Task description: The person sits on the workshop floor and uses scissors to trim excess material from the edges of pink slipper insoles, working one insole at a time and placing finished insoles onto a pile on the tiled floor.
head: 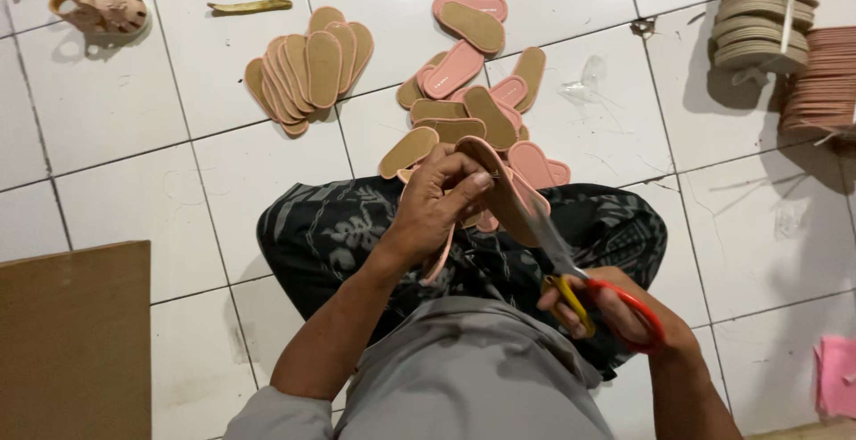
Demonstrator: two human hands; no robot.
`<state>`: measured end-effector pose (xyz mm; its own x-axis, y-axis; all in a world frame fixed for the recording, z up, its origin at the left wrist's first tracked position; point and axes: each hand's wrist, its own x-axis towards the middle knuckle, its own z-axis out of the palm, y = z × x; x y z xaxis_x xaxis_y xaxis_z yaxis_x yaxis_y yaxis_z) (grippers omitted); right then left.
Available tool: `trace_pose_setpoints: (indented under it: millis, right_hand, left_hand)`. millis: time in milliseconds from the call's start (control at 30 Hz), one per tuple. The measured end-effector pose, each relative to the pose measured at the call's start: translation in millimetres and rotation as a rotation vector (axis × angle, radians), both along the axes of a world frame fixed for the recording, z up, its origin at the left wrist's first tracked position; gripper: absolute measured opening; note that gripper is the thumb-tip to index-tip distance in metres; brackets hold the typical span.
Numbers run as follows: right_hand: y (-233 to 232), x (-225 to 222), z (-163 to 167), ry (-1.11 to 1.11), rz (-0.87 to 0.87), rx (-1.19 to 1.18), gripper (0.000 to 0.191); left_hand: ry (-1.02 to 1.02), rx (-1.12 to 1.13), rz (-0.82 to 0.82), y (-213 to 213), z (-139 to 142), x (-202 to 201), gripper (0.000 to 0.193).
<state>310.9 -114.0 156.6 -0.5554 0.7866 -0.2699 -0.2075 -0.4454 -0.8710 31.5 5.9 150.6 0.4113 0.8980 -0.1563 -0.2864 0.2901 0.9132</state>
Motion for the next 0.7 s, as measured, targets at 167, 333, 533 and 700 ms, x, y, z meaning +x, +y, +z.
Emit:
trace_pose_setpoints:
  millis: [167, 333, 533, 700]
  right_hand:
    - [15, -5, -14, -0.142, 0.094, -0.023, 0.08]
    - [15, -7, -25, -0.207, 0.005, -0.021, 0.074]
    - [7, -6, -36, -0.281, -0.077, 0.022, 0.067]
    - [17, -9, -26, -0.34, -0.22, 0.25, 0.051]
  left_hand:
    - [0.087, 0.084, -0.021, -7, -8, 2, 0.015]
    - [0.095, 0.109, 0.002, -8, -11, -2, 0.013]
    - [0.011, -0.038, 0.009, -7, -17, -2, 0.013]
    - [-0.055, -0.134, 0.022, -6, -28, -4, 0.014]
